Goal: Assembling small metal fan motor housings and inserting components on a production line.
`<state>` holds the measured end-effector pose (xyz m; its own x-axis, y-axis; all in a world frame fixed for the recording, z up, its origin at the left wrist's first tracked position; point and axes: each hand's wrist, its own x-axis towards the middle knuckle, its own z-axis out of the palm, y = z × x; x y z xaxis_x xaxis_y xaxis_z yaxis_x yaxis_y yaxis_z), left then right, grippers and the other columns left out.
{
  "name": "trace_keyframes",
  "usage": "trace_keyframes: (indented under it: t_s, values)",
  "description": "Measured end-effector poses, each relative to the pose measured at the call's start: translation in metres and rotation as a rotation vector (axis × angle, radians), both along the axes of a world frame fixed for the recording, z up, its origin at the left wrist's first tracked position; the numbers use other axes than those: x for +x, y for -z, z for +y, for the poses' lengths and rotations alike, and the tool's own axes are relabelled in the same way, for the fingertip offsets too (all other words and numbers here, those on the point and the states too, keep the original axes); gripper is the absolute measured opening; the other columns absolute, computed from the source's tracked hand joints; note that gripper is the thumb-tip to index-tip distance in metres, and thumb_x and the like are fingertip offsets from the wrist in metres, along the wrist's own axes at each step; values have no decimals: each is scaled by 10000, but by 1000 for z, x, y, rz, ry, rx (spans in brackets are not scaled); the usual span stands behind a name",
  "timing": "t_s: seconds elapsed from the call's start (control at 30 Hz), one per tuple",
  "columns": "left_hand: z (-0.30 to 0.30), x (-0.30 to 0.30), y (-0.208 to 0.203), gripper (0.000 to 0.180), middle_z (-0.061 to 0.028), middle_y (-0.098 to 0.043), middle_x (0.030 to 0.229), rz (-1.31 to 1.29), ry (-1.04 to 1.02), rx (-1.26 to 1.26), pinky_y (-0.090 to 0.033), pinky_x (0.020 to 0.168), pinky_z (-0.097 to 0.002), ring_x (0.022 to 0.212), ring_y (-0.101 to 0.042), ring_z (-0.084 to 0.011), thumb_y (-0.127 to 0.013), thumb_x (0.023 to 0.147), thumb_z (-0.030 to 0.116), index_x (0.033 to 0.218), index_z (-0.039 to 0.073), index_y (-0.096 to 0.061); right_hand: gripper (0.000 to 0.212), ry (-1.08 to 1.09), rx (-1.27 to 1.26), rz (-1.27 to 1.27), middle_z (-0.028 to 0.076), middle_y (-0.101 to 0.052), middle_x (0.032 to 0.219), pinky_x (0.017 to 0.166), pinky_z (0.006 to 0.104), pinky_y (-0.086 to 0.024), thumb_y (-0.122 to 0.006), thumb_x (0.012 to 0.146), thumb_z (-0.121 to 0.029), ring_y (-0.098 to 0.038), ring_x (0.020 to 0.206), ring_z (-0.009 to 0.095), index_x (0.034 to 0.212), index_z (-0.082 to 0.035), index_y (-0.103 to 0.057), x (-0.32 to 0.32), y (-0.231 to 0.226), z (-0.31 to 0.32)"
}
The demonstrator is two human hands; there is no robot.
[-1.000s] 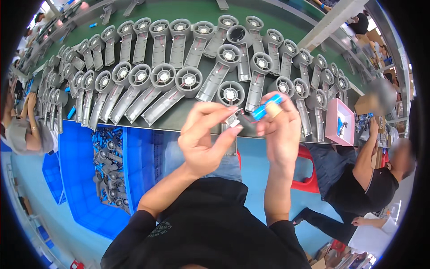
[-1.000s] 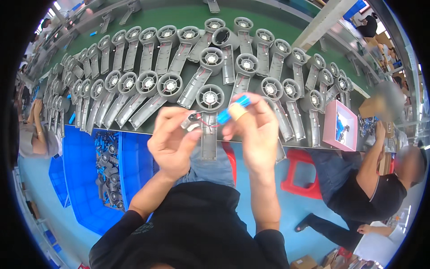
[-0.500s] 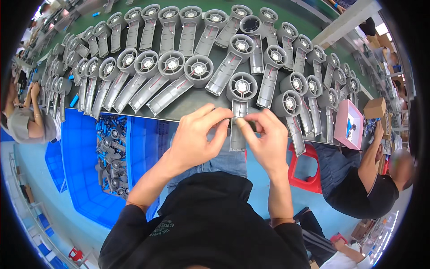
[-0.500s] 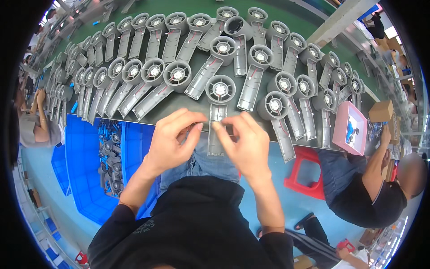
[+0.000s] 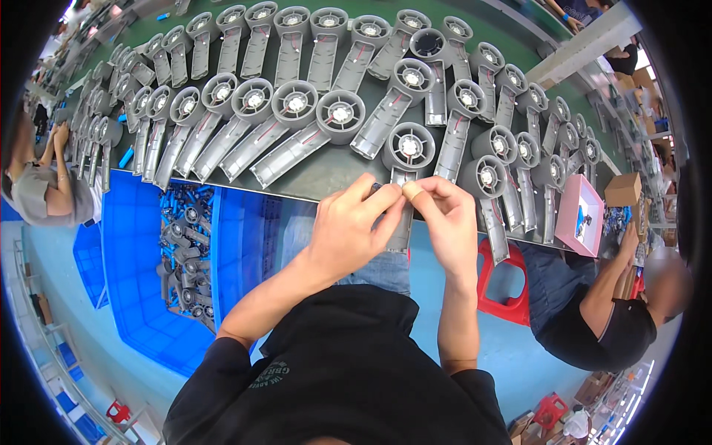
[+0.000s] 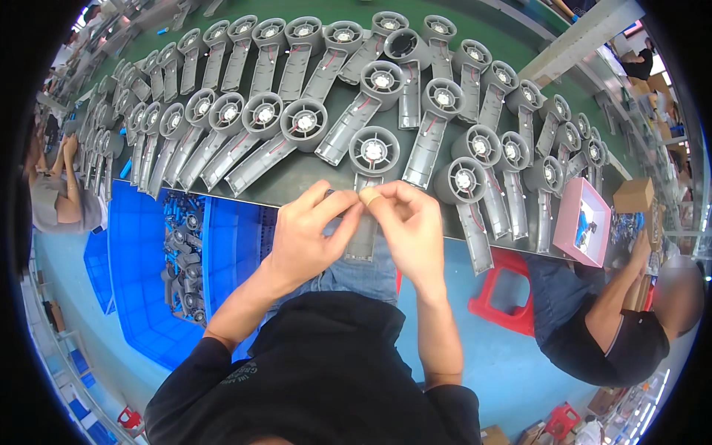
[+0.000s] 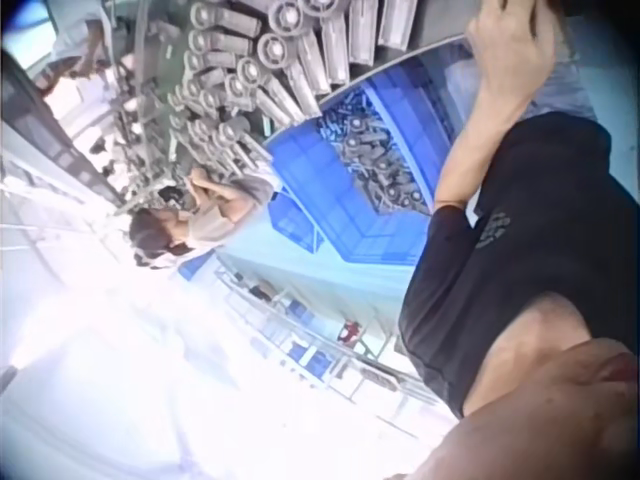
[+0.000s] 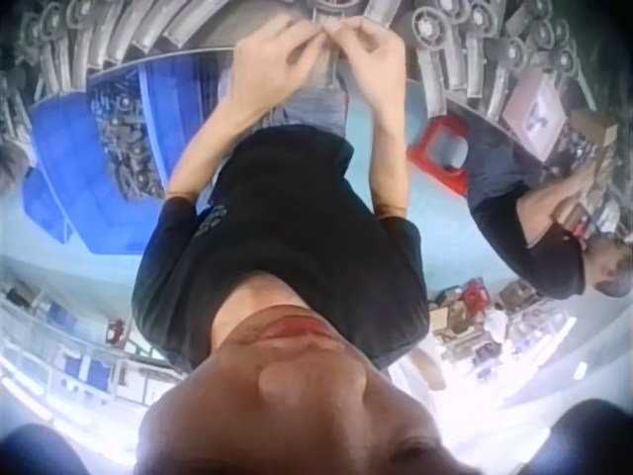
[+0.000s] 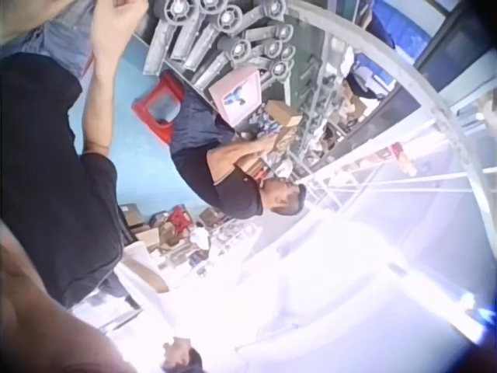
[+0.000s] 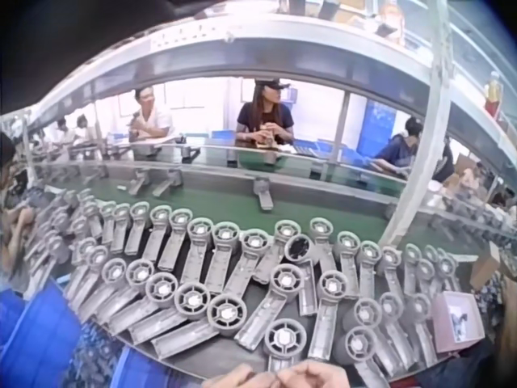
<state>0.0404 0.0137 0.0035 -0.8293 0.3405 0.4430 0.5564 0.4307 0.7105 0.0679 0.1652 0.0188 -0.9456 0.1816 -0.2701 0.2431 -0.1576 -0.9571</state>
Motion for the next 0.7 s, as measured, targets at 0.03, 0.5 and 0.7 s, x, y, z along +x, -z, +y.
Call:
trace_keyframes:
  t_s: [0.03, 0.5, 0.7]
  values:
    - [-2, -2, 1, 141, -97, -510, 737, 33, -3, -14, -462, 497, -393, 552, -568, -298, -707, 815, 131, 937, 82, -656, 72, 15, 245, 161, -38, -581, 781, 449, 182, -254, -659, 864, -51, -351, 508, -16, 913, -18, -699, 0, 2, 0]
    - [-24, -25, -7, 154, -106, -569, 783, -89, 121, 21, -456, 530, -346, 598, -572, -254, -659, 832, 17, 985, 36, -660, 218, -112, 1021, 738, 32, -562, 902, 437, 243, -392, -797, 690, -41, -489, 510, 67, 892, -69, -719, -15, 18, 5]
    - [-22, -25, -10, 95, -87, -573, 712, -243, 132, 91, -414, 493, -299, 534, -526, -183, -646, 830, -2, 921, 8, -668, 211, -58, 989, 738, 25, -542, 856, 437, 243, -390, -787, 694, -24, -488, 504, 70, 889, -66, -718, -14, 23, 1]
